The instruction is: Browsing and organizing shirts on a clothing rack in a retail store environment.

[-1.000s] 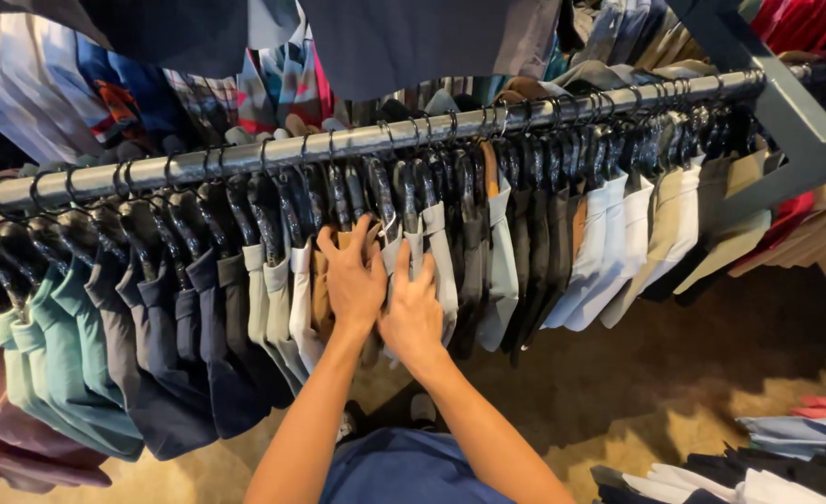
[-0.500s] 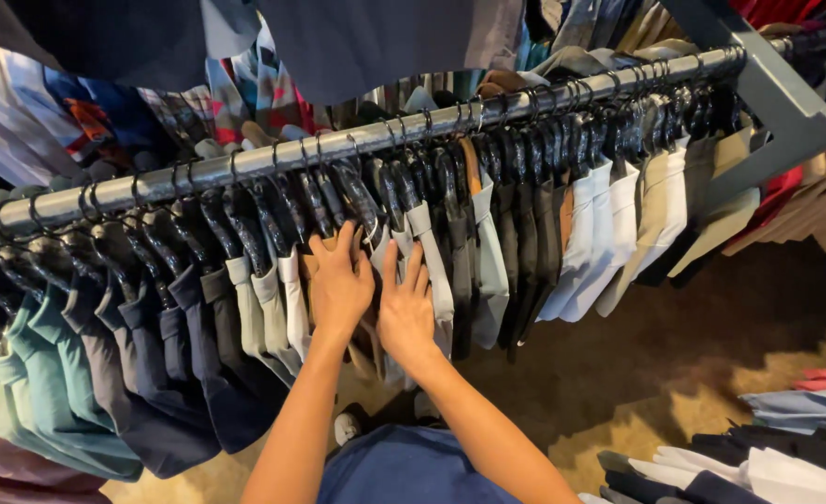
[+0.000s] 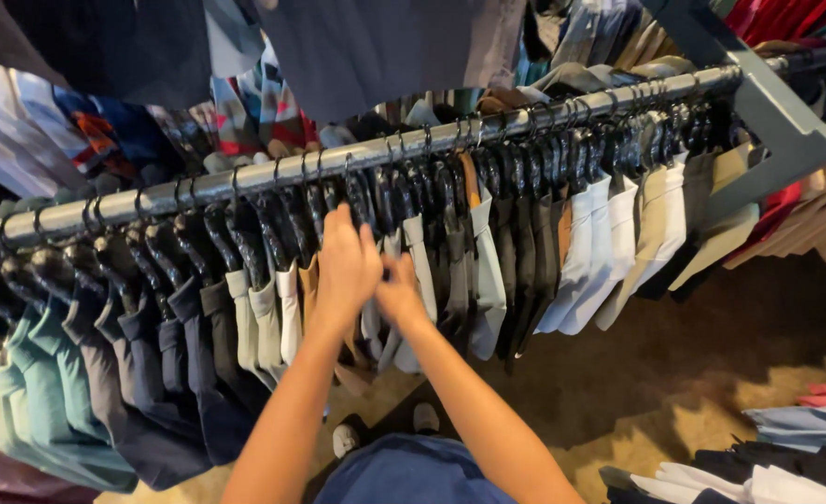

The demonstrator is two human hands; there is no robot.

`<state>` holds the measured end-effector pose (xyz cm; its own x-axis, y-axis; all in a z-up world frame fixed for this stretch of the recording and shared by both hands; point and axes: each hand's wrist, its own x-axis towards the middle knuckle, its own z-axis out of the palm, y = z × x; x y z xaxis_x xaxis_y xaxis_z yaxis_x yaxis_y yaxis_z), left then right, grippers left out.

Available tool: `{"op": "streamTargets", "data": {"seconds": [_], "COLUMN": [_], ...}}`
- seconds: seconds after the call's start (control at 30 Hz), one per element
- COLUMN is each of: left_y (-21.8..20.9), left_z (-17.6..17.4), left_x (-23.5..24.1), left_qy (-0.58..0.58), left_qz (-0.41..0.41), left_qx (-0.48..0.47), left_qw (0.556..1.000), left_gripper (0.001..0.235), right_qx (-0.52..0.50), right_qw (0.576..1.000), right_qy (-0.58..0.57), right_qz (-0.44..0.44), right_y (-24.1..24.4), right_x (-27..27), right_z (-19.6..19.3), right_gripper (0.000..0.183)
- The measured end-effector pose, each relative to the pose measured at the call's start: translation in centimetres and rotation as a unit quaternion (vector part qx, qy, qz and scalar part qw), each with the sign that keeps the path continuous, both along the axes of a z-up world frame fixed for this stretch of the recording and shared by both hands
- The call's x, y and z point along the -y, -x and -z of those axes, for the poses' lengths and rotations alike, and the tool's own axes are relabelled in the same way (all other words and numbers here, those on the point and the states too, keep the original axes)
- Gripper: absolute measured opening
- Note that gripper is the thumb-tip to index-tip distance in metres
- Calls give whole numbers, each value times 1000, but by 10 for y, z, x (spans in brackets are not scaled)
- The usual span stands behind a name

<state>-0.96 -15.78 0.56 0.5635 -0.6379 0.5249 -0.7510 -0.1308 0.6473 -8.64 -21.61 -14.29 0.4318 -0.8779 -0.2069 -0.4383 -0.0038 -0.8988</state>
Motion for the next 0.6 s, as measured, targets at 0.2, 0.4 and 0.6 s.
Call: {"op": "streamTargets", "data": {"seconds": [0.2,0.4,0.6], "left_y": [-40,-30,-24], "left_z": [20,-18,-29], "left_x": [49,48,40], "left_qy": [159,-161,-229], "left_qz": [140,64,-85], "left_qx": [-295,-217,-32], "left_qw": [932,961,969], "left_gripper": [20,82,32], "right_qx": [59,42,-56], "right_qw": [989,894,972], "right_qy": [96,444,206], "right_qz": [100,-40,-97], "right_y": [-20,5,21], "right_x": [-3,-11,-25], "right_z": [-64,-48,-136], "right_gripper": [20,23,36]}}
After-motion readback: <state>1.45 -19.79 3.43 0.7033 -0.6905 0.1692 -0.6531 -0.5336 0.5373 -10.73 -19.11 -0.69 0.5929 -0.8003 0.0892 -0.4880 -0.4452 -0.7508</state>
